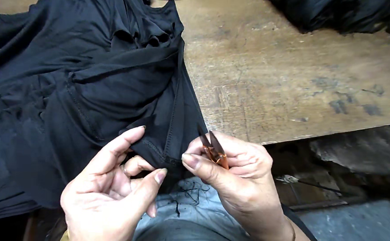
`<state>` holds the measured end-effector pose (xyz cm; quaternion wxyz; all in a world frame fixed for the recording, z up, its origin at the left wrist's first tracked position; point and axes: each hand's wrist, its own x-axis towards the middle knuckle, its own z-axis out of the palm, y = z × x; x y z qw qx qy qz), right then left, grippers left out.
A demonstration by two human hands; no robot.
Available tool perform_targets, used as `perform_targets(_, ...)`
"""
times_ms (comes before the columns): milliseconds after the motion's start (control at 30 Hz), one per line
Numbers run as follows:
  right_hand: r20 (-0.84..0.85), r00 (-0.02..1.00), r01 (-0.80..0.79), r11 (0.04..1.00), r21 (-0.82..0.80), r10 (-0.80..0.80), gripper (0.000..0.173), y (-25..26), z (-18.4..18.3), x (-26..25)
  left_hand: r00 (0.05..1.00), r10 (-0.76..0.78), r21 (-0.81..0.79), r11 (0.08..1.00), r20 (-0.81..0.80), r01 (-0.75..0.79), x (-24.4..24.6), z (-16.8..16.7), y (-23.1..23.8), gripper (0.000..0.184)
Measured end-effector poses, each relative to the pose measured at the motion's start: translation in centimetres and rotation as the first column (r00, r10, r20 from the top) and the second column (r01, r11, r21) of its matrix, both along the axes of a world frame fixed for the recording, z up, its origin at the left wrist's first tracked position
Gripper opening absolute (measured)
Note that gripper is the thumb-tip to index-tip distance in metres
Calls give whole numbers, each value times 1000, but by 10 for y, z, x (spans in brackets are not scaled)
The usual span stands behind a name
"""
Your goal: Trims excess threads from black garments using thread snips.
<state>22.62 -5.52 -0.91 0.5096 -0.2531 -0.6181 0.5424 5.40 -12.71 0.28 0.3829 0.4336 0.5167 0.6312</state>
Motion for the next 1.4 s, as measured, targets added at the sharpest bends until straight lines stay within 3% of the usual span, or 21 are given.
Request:
perform_targets(133, 98, 995, -36, 981, 189, 17, 6, -2, -1, 6, 1000, 3, -5, 1000, 9, -3, 1, -2, -1, 63)
perform_targets(233, 158, 976, -199, 919, 342, 152, 10, -6, -10, 10, 1000, 18, -3, 1000, 19, -18, 1, -1, -1, 61)
perform_targets(333, 184, 938, -341, 884, 319, 295, 18, -11, -20, 14, 1000, 6, 10, 1000, 24, -7, -3, -4, -1, 43)
perform_targets(400, 186, 934, -347, 893, 287, 304, 18, -15, -26, 18, 1000, 10, 17, 1000, -26, -9, -7, -4, -1, 32)
perform_targets(533, 195, 975, -141, 977, 159, 109, 32, -17, -34, 40, 938, 119, 64, 993, -325, -104, -45, 6, 1, 33)
perform_targets(633, 357, 930, 97, 995, 1, -91, 19, -15, -36, 60, 806, 326, 91, 942, -495, -324, -73, 24, 6, 32)
perform_targets(700, 479, 870, 180, 980, -83, -119, 10, -14, -42, 68, 647, 414, 112, 884, -640, -454, -69, 38, 6, 33)
perform_targets(767, 512, 852, 217, 964, -152, -110, 25, -16, -46, 70, 567, 410, 198, 896, -714, -398, -69, 29, 0, 35)
perform_targets(833, 429, 899, 221, 938, -268, -90, 27, -18, -50, 62, 588, 351, 307, 935, -729, -177, -54, 10, -4, 31)
perform_targets(933, 192, 975, 189, 870, -455, -111, 14, -20, -56, 44, 651, 151, 218, 976, -744, 23, 4, -20, -5, 18)
perform_targets(1033, 124, 985, 165, 892, -420, -124, 10, -21, -56, 37, 698, -8, 113, 985, -716, 127, 36, -46, -7, 37)
perform_targets(1100, 93, 994, 90, 937, -337, -61, 10, -22, -48, 35, 653, -36, 94, 982, -756, 162, 38, -49, -4, 57)
perform_targets(1167, 60, 998, 5, 959, -282, 13, 11, -21, -38, 31, 639, -15, 117, 980, -769, 164, 36, -46, 0, 65)
perform_targets(1300, 63, 991, -101, 977, -187, 115, 20, -16, -32, 26, 759, 47, 184, 978, -650, 96, 31, -43, 2, 41)
perform_targets(1400, 85, 983, -144, 970, -197, 163, 21, -16, -32, 22, 866, 12, 157, 985, -499, 77, 21, -45, 1, 36)
